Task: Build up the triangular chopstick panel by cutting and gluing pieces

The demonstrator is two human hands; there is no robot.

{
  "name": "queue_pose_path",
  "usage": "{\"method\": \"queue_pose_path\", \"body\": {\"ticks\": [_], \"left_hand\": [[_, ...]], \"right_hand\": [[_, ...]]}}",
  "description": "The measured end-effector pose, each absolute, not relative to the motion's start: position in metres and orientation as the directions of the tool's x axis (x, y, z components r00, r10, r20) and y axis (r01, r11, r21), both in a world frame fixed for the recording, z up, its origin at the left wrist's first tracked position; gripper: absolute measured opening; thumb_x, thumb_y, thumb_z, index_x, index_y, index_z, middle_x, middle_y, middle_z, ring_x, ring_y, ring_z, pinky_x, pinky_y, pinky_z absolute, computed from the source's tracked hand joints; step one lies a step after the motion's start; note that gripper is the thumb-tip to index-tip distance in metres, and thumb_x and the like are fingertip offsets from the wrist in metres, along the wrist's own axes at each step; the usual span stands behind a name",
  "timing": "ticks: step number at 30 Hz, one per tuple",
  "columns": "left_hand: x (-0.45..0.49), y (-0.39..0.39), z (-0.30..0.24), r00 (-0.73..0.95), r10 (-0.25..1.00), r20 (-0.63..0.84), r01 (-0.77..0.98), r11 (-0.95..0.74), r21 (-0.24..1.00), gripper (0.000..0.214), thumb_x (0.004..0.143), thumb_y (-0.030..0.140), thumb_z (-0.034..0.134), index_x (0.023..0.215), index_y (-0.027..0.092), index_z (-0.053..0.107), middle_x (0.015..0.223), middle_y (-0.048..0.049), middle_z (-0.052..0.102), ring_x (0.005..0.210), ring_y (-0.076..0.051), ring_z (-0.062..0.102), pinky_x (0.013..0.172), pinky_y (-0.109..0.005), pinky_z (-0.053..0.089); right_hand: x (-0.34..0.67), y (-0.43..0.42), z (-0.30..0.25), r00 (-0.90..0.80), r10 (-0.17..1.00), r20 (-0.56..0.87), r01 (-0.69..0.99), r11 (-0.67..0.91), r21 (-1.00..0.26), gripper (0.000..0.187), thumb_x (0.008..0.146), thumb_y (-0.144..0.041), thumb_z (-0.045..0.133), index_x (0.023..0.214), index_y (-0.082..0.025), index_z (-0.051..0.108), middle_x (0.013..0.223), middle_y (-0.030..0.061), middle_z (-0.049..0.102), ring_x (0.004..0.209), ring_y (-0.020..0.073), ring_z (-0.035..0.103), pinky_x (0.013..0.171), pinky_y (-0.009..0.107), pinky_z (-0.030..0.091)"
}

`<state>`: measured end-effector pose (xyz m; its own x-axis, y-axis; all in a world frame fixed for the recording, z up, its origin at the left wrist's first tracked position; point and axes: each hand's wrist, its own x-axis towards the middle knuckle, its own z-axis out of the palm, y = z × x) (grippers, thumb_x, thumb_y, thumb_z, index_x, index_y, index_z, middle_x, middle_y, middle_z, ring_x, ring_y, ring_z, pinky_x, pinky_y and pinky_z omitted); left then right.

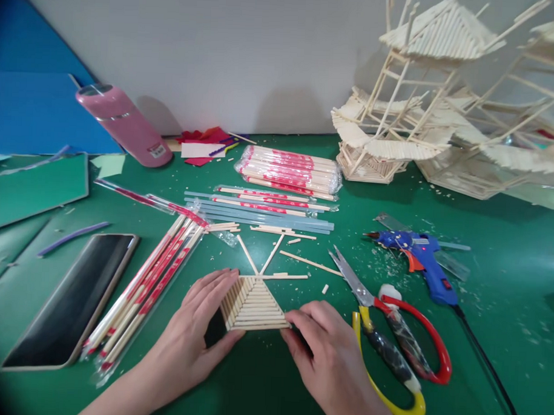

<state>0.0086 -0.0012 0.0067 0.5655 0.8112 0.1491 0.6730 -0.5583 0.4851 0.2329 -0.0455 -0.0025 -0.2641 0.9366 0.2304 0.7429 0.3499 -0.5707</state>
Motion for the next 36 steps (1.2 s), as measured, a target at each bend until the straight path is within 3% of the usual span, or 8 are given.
{"method": "queue_pose_path", "body": {"ticks": [15, 22, 28, 36], "left_hand": [[0.011, -0.001, 0.007, 0.565, 0.803, 0.187, 0.681, -0.583, 0.444, 0.060, 0.080, 0.022, 0.052, 0.132, 0.014, 0.024, 0.126, -0.0165, 0.047, 0.120, -0.031, 0.038, 0.095, -0.052, 0.038], [0.011, -0.003, 0.007, 0.560, 0.809, 0.177, 0.685, -0.573, 0.450, 0.061, 0.079, 0.021, 0.052, 0.132, 0.016, 0.023, 0.128, -0.0154, 0.046, 0.122, -0.030, 0.037, 0.098, -0.053, 0.034], [0.011, -0.007, 0.011, 0.553, 0.824, 0.125, 0.723, -0.549, 0.419, 0.074, 0.074, 0.030, 0.060, 0.135, 0.016, 0.020, 0.138, -0.0176, 0.035, 0.130, -0.034, 0.027, 0.103, -0.057, 0.024], [-0.001, -0.008, 0.017, 0.568, 0.820, 0.067, 0.697, -0.522, 0.491, 0.086, 0.071, 0.030, 0.065, 0.138, 0.019, 0.013, 0.141, -0.0158, 0.030, 0.131, -0.032, 0.023, 0.104, -0.056, 0.024]], "right_hand": [[0.235, -0.045, -0.001, -0.263, 0.951, 0.162, 0.755, 0.308, -0.579, 0.013, 0.085, -0.018, 0.049, 0.095, -0.017, 0.058, 0.082, 0.0058, 0.058, 0.075, 0.0163, 0.055, 0.063, 0.031, 0.047], [0.234, -0.046, -0.001, -0.237, 0.955, 0.175, 0.753, 0.295, -0.588, 0.014, 0.084, -0.018, 0.050, 0.095, -0.019, 0.058, 0.083, 0.0050, 0.058, 0.076, 0.0164, 0.056, 0.065, 0.030, 0.048], [0.234, -0.050, 0.000, -0.169, 0.964, 0.204, 0.737, 0.261, -0.624, 0.026, 0.081, -0.024, 0.055, 0.106, -0.018, 0.052, 0.080, 0.0039, 0.056, 0.073, 0.0158, 0.055, 0.064, 0.029, 0.049], [0.236, -0.055, 0.001, 0.023, 0.963, 0.267, 0.680, 0.181, -0.711, 0.011, 0.083, -0.027, 0.052, 0.093, -0.021, 0.051, 0.071, 0.0000, 0.058, 0.059, 0.0113, 0.055, 0.053, 0.021, 0.048]]}}
